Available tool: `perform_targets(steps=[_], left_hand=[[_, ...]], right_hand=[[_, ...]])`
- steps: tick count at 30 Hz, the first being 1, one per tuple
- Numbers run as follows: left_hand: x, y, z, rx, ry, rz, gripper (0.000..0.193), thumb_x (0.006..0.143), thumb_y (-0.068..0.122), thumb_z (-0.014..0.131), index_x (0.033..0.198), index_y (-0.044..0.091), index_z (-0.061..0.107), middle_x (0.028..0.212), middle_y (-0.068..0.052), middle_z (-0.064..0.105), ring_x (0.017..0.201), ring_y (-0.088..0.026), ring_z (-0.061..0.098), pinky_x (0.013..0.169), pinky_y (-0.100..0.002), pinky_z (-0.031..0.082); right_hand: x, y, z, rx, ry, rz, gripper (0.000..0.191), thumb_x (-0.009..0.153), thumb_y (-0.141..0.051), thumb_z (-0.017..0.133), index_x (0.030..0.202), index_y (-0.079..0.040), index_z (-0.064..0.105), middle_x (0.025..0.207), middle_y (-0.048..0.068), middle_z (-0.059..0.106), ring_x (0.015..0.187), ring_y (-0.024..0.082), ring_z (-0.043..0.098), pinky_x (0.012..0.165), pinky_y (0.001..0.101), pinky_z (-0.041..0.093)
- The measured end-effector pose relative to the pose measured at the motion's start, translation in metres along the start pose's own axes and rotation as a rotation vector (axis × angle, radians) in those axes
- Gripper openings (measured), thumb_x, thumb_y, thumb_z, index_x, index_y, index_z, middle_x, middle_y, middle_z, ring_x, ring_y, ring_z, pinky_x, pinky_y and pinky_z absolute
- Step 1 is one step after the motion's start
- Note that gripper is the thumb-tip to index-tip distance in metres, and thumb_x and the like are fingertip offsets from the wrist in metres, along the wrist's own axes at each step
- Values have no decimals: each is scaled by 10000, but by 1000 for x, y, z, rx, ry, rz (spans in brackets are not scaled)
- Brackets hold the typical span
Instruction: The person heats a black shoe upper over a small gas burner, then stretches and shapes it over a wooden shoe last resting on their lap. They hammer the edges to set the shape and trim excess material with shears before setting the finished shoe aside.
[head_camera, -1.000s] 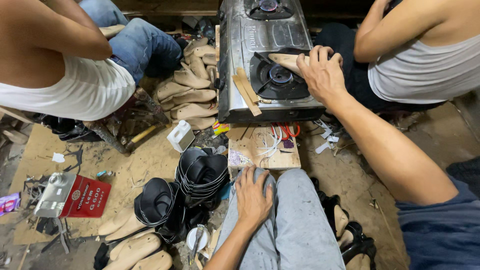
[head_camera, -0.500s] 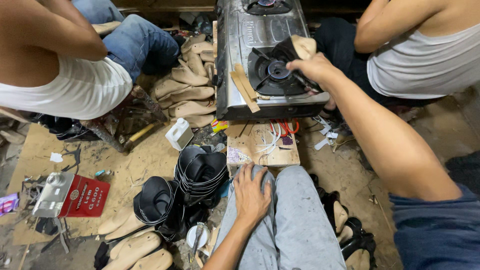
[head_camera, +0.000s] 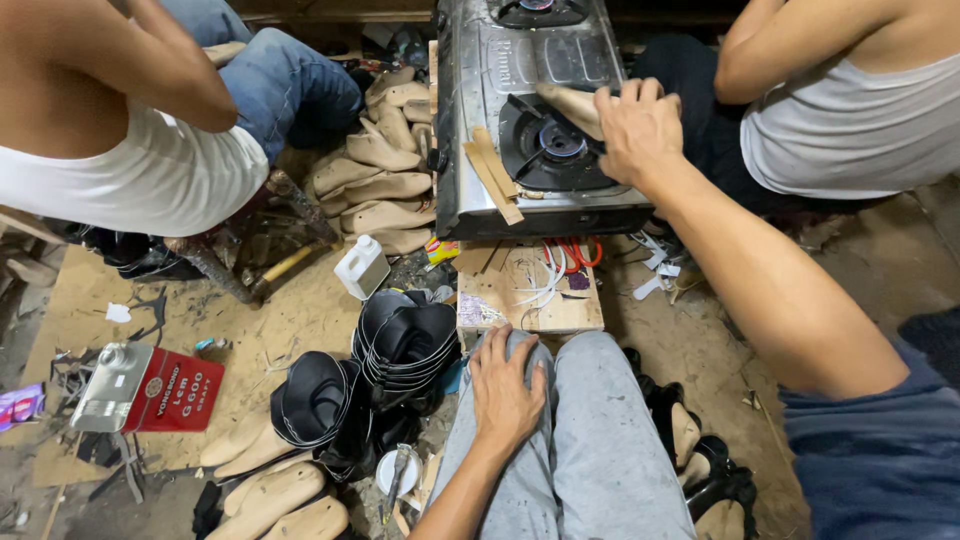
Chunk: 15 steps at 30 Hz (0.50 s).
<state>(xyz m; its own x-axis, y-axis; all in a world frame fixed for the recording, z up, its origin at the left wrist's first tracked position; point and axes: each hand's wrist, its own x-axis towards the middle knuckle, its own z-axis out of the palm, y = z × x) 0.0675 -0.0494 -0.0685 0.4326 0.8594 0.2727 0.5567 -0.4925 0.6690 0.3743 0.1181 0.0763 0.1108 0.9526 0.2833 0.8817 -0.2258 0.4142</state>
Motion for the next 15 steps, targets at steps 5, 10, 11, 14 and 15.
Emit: perform_targets(steps=[5,10,11,14,15], left_hand=[[0,-1,-2,1,1,-4,434,822,204,675,1244,100,679,1416,-207,517,1387,-389,398,1131,-509,259],[-1,-5,0,-5,10,-11,410,841,219,679,1233,99,685,1414,-201,517,1382,-388,401,1128,-509,272],[-2,-7,0,-4,4,-17,406,844,221,680,1230,99,687,1414,-198,517,1380,-387,401,1127,-509,274],[-3,-13,1,-30,57,-2,402,824,203,683,1213,103,699,1419,-196,526,1364,-394,426,1120,-516,286],[-3,-15,0,-77,61,-30,394,838,210,679,1217,103,699,1422,-179,539,1370,-379,438,1127,-500,303]], right_hand=[[18,0,34,648,-189,383,1031,735,-577,886,1389,52,396,1154,303,621,1093,495,609,903,583,503],[13,-3,19,1393,-404,816,914,748,-437,812,1370,47,348,1128,229,697,995,391,742,734,557,587],[1,-5,11,1639,-499,779,816,804,-492,746,1339,35,428,1093,226,681,942,378,728,681,515,580],[-46,-12,-22,2333,-695,576,667,947,-577,548,1272,4,588,1084,237,672,892,348,717,602,417,587],[-75,-16,-32,2537,-722,504,641,980,-561,483,1267,1,589,1146,253,696,947,343,735,627,403,610]])
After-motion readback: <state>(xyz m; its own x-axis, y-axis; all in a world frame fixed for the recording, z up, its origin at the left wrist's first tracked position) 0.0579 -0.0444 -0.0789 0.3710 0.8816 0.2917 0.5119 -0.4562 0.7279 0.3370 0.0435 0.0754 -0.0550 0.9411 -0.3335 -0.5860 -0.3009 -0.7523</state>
